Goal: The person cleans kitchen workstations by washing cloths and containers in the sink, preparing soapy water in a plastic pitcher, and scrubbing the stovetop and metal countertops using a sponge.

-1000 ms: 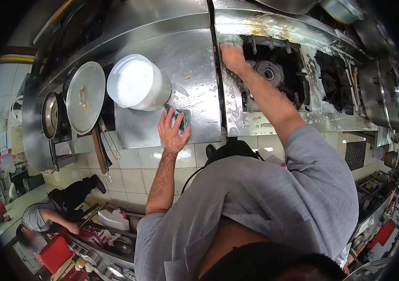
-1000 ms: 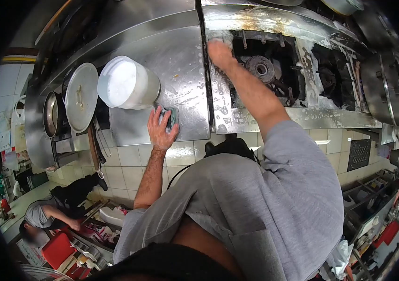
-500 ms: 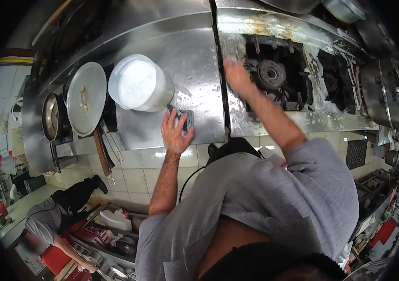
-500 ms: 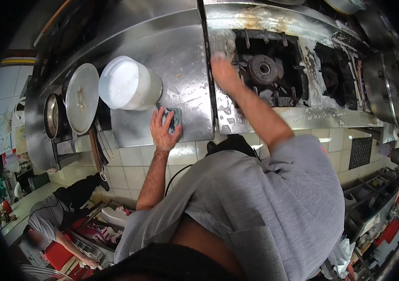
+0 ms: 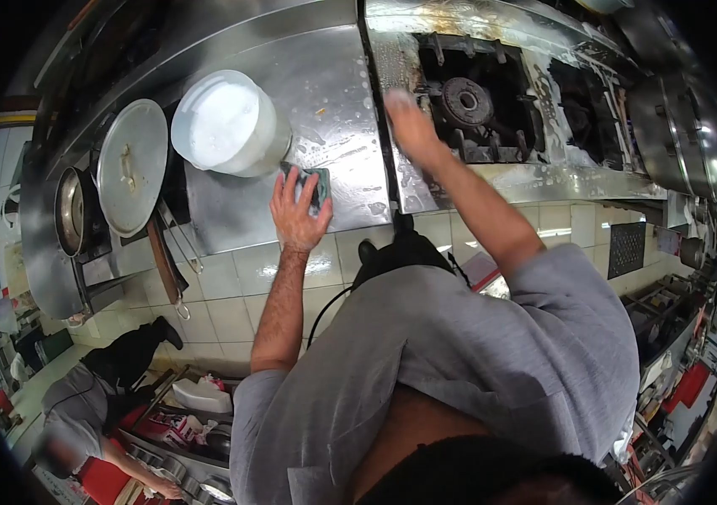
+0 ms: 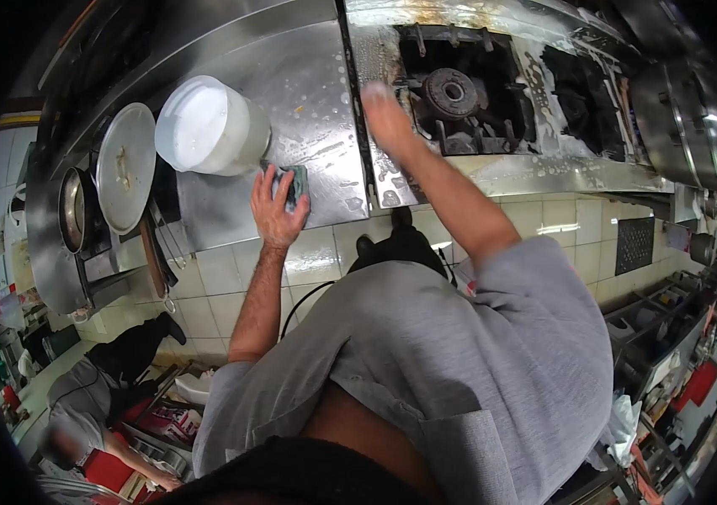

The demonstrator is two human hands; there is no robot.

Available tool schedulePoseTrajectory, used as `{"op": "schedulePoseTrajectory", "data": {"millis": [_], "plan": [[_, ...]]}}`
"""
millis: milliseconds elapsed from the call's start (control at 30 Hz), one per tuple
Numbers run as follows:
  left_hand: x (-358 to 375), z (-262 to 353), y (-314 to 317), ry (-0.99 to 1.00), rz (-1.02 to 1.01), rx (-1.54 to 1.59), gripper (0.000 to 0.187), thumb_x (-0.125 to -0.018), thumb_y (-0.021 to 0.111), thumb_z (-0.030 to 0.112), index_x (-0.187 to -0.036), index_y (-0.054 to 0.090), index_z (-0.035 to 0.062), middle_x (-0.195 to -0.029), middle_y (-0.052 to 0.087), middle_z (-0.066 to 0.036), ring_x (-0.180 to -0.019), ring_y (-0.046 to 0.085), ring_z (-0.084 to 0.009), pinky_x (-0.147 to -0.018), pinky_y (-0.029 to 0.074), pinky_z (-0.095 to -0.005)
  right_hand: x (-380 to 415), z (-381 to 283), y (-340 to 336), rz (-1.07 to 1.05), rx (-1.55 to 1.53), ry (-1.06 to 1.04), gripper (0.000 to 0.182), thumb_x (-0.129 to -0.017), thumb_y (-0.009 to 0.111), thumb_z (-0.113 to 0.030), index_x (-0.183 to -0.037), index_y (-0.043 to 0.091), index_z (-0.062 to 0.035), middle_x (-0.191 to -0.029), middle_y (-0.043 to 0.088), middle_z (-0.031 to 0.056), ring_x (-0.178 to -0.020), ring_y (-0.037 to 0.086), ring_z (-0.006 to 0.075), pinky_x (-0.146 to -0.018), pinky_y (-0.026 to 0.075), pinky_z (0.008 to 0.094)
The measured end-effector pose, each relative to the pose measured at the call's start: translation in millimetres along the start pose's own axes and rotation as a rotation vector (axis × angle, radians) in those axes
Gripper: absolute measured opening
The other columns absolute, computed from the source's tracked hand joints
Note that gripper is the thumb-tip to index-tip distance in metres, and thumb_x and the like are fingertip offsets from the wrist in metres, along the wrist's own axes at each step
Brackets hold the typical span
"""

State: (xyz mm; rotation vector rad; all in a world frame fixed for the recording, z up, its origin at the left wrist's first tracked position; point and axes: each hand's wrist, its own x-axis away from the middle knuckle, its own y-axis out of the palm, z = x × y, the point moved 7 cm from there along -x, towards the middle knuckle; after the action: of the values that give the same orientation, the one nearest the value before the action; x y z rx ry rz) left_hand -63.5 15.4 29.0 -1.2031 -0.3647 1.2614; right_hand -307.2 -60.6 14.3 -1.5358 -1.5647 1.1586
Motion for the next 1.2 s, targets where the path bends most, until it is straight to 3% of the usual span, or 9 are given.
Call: {"op": "schedulePoseTrajectory", "data": {"millis": [133, 167, 333, 467, 600, 833, 967, 1000, 1200], "plan": [[1, 1, -3, -0.011, 0.013, 0.012, 0.05, -0.069, 0.068, 0.027, -0.117, 0.055, 0.0188, -0.131, 0.04, -0.011, -0.121, 0.035, -0.0372, -0.096, 0.032, -0.048, -11, 4, 8, -0.19, 0.022, 0.155, 0.034, -0.083, 0.035, -0.001, -0.114, 0.046, 0.0051, -0.111, 0.052, 0.0257, -0.1, 0.052, 0.0374, -0.086, 0.044, 0.0431], [2, 0, -2, -0.001, 0.012, -0.004, 0.051, -0.069, 0.068, 0.028, -0.117, 0.055, 0.0187, -0.132, 0.04, -0.011, -0.121, 0.035, -0.0373, -0.096, 0.032, -0.0478, 26, -7, 7, 0.182, 0.091, -0.104, 0.031, -0.083, 0.036, -0.002, -0.109, 0.049, 0.0076, -0.114, 0.051, 0.0266, -0.109, 0.048, 0.0385, -0.096, 0.036, 0.0422], [6, 1, -4, -0.001, 0.003, 0.011, 0.051, -0.069, 0.068, 0.028, -0.117, 0.055, 0.0186, -0.133, 0.039, -0.011, -0.121, 0.035, -0.0377, -0.097, 0.032, -0.0479, 47, -9, 7, 0.287, 0.096, -0.206, 0.033, -0.083, 0.035, -0.003, -0.112, 0.048, 0.0063, -0.111, 0.052, 0.0254, -0.108, 0.048, 0.039, -0.096, 0.036, 0.0421], [4, 2, -3, 0.002, -0.004, -0.007, 0.051, -0.068, 0.069, 0.027, -0.117, 0.055, 0.0185, -0.132, 0.04, -0.011, -0.12, 0.036, -0.0389, -0.096, 0.032, -0.0486, -40, 17, -2, 0.005, -0.142, 0.263, 0.027, -0.08, 0.039, 0.002, -0.103, 0.051, 0.0056, -0.101, 0.056, 0.0241, -0.097, 0.053, 0.0392, -0.081, 0.045, 0.0426], [-4, 0, -5, 0.001, 0.024, 0.004, 0.05, -0.069, 0.068, 0.027, -0.116, 0.056, 0.0171, -0.131, 0.041, -0.012, -0.12, 0.036, -0.0389, -0.095, 0.033, -0.0488, 74, -29, 6, 0.395, 0.209, -0.223, 0.03, -0.078, 0.039, 0.003, -0.107, 0.05, 0.0058, -0.107, 0.054, 0.0247, -0.098, 0.054, 0.0395, -0.083, 0.045, 0.0432], [-2, 3, 0, -0.018, -0.009, -0.021, 0.051, -0.068, 0.069, 0.025, -0.116, 0.055, 0.0167, -0.131, 0.04, -0.013, -0.121, 0.035, -0.0388, -0.095, 0.033, -0.0486, -104, 50, 19, -0.029, 0.053, 0.119, 0.023, -0.085, 0.034, -0.004, -0.1, 0.05, 0.0044, -0.107, 0.054, 0.0242, -0.093, 0.056, 0.0371, -0.08, 0.047, 0.0436], [-3, 2, -1, -0.024, -0.026, -0.012, 0.05, -0.069, 0.069, 0.027, -0.116, 0.055, 0.0155, -0.132, 0.04, -0.014, -0.121, 0.035, -0.0394, -0.097, 0.031, -0.0488, -52, 28, 8, -0.069, -0.054, 0.196, 0.026, -0.084, 0.037, -0.005, -0.105, 0.05, 0.0048, -0.109, 0.053, 0.0254, -0.103, 0.052, 0.0373, -0.089, 0.043, 0.0433], [-4, 1, 0, -0.025, -0.033, -0.014, 0.05, -0.07, 0.068, 0.028, -0.116, 0.055, 0.0138, -0.132, 0.04, -0.015, -0.12, 0.035, -0.0402, -0.098, 0.03, -0.0491, -26, 17, 20, 0.245, 0.226, -0.111, 0.032, -0.081, 0.04, -0.002, -0.112, 0.048, 0.0047, -0.113, 0.052, 0.025, -0.112, 0.046, 0.0362, -0.096, 0.038, 0.0417], [0, 0, 2, -0.029, -0.028, -0.012, 0.05, -0.07, 0.068, 0.029, -0.117, 0.055, 0.0173, -0.132, 0.04, -0.013, -0.121, 0.035, -0.0395, -0.097, 0.031, -0.0487, -118, 54, 16, -0.083, 0.126, 0.109, 0.023, -0.079, 0.042, 0.0, -0.096, 0.057, 0.0012, -0.1, 0.059, 0.0233, -0.096, 0.057, 0.036, -0.084, 0.046, 0.0424]]}}
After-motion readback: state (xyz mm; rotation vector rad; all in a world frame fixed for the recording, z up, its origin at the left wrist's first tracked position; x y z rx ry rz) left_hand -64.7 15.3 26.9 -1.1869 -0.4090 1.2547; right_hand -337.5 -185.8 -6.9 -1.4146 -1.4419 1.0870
